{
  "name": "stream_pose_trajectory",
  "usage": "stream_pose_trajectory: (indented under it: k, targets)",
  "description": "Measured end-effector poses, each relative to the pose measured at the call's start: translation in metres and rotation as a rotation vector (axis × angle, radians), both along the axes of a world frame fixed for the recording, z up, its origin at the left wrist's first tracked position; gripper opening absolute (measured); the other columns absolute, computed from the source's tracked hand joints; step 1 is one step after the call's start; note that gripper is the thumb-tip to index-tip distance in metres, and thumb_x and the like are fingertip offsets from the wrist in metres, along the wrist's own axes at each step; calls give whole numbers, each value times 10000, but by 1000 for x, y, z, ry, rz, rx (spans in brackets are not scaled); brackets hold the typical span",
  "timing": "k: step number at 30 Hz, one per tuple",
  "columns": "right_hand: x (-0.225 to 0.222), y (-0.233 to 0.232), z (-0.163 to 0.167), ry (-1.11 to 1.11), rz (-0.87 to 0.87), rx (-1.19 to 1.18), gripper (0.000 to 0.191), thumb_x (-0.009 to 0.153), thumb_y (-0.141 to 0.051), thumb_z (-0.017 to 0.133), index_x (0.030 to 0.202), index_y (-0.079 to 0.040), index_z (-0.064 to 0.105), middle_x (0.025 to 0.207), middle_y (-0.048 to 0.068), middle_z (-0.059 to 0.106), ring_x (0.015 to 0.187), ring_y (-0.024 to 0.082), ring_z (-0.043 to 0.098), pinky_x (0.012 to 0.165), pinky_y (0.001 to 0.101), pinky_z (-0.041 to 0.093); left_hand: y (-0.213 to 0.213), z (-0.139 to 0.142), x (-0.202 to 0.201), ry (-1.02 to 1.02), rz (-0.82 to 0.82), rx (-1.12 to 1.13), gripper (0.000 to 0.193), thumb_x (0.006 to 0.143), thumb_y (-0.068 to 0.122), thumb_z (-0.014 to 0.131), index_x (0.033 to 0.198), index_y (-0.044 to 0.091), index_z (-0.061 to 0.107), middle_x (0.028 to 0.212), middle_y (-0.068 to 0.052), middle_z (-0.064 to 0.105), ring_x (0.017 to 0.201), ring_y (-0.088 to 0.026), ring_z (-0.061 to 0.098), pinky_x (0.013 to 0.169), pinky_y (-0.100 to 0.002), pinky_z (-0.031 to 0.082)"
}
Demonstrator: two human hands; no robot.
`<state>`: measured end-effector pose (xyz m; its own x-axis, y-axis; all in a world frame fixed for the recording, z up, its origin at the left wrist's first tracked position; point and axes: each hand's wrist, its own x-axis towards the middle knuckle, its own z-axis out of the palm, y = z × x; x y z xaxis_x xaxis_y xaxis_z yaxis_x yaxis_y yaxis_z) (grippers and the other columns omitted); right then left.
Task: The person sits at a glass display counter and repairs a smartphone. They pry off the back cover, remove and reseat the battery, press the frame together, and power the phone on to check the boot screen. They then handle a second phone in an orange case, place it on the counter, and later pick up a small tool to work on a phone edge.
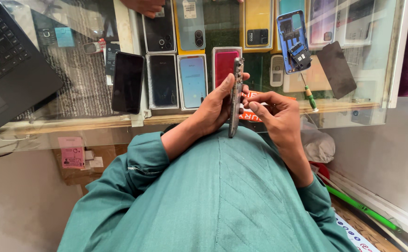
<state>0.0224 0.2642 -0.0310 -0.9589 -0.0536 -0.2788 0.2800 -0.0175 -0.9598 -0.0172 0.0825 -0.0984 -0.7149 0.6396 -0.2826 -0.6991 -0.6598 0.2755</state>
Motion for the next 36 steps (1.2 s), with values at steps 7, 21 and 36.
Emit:
stream_pose_trajectory:
  k: [7, 21, 36]
  targets:
    - [-6, 0, -5, -44, -18, 26, 176, 989, -81, 734, 1101, 56, 731, 996, 50, 737, 889, 53, 657, 789, 197, 538, -3, 3, -3, 270, -60, -368, 703, 1006, 350, 674, 1530, 50, 313, 1159, -66, 593, 994, -143, 593, 823, -318, 512]
    - [-14, 10, -9, -227, -148, -186, 140, 941, -53, 764, 1034, 48, 736, 942, 62, 734, 809, 92, 685, 715, 220, 563, -13, 15, -4, 539, -60, -588, 1107, 763, 223, 920, 1594, 89, 200, 1330, -132, 624, 1214, -203, 625, 1074, -374, 521]
    - [-19, 17, -10, -263, -86, -211, 101, 916, -23, 770, 982, 37, 722, 872, 48, 711, 735, 81, 669, 631, 224, 557, -12, 18, -1, 564, -51, -589, 1085, 799, 217, 896, 1601, 95, 175, 1345, -132, 601, 1231, -205, 610, 1083, -374, 510]
